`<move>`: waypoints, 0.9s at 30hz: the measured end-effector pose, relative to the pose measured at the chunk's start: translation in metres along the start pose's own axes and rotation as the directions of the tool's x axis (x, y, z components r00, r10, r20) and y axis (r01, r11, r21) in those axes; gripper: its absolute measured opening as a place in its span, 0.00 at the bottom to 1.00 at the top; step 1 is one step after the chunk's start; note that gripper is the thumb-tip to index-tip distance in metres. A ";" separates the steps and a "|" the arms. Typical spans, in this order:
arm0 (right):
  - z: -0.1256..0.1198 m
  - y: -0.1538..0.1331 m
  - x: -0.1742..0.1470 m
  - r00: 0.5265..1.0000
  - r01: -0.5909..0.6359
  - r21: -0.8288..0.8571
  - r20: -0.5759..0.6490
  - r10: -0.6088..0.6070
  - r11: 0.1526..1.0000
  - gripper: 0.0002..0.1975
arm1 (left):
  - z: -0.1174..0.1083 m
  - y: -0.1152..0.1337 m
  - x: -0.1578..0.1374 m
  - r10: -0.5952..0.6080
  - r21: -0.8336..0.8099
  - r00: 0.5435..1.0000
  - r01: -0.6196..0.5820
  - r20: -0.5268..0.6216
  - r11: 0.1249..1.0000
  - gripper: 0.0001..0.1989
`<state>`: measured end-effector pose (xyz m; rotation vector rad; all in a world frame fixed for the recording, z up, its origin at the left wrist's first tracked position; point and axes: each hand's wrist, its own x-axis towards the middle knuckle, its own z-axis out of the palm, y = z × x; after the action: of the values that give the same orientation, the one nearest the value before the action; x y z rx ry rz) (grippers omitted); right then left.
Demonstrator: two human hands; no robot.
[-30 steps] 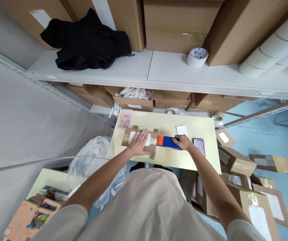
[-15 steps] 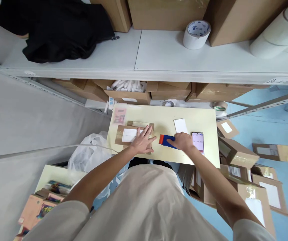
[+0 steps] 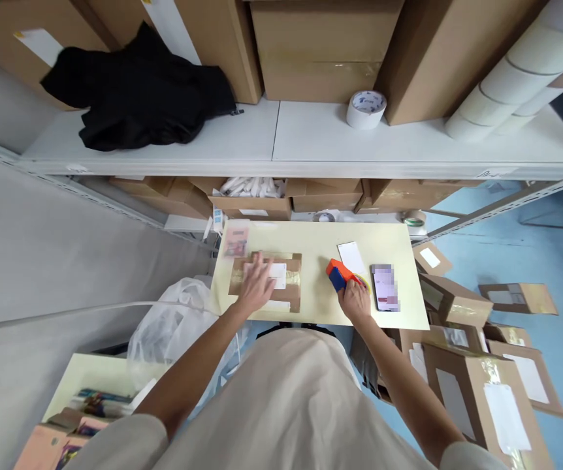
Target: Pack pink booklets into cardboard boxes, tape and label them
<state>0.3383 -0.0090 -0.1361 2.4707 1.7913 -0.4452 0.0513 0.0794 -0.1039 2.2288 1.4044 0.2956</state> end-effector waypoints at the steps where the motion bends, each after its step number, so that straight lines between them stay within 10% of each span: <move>1: 0.012 0.000 -0.004 1.000 -0.006 0.005 -0.003 0.006 1.000 0.15 | -0.002 -0.014 -0.008 -0.102 -0.029 0.990 0.099 -0.096 0.995 0.33; 7: 0.049 0.000 -0.025 0.997 -0.003 0.053 -0.079 0.007 0.999 0.19 | 0.005 -0.080 -0.041 -0.541 -0.600 0.837 0.390 -0.085 0.698 0.40; 12: 0.044 -0.037 -0.028 0.964 0.211 0.240 -0.213 -0.160 0.948 0.39 | 0.020 -0.093 -0.051 -0.455 -0.840 0.890 0.227 -0.026 0.492 0.39; 17: 0.034 -0.090 -0.014 0.921 0.371 0.676 -0.181 -0.345 0.636 0.42 | 0.012 -0.086 -0.048 -0.396 -0.880 0.918 0.218 0.038 0.423 0.39; 21: -0.001 -0.091 -0.010 0.978 0.206 0.842 -0.156 -0.140 0.498 0.36 | -0.016 -0.082 -0.034 -0.377 -0.898 0.925 0.130 -0.042 0.420 0.39; 27: -0.038 -0.089 0.000 0.986 -0.105 0.757 -0.005 0.165 0.645 0.25 | -0.026 -0.065 -0.004 -0.225 -0.829 0.970 0.202 0.095 0.521 0.34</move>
<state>0.2621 0.0284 -0.0890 3.1370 1.6274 -1.3569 -0.0127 0.1065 -0.1146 1.2308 1.1558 0.7352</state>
